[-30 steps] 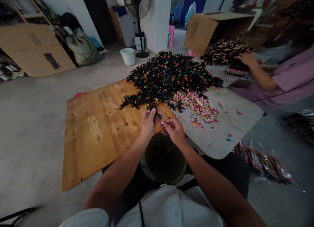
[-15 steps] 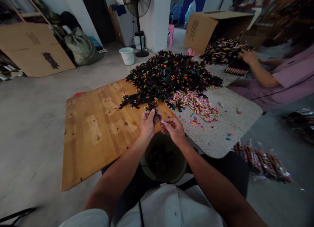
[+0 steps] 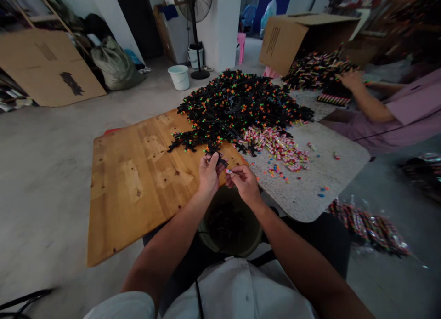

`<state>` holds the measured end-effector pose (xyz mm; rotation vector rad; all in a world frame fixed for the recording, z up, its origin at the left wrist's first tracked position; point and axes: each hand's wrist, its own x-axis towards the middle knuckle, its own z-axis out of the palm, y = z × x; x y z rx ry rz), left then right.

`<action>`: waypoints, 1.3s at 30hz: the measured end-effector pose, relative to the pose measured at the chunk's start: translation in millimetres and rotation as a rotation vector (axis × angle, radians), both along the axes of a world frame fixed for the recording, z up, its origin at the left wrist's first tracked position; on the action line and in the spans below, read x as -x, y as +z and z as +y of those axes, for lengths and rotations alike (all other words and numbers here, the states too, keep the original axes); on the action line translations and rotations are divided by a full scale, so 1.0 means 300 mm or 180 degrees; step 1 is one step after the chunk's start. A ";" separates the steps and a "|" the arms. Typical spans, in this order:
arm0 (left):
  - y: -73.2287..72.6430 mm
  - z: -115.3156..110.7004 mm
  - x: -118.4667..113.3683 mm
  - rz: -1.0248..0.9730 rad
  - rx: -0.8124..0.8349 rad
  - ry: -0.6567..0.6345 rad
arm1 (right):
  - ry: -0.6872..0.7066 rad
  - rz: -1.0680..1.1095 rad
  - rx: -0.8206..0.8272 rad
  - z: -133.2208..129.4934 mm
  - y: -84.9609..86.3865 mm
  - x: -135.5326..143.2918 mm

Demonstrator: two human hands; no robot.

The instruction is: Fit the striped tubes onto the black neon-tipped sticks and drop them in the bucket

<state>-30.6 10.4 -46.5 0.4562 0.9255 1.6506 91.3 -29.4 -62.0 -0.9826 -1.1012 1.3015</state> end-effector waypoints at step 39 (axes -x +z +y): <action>-0.080 0.351 -0.124 0.3672 -0.0966 -0.1200 | 0.0098 -0.2232 0.0274 0.016 -0.129 -0.459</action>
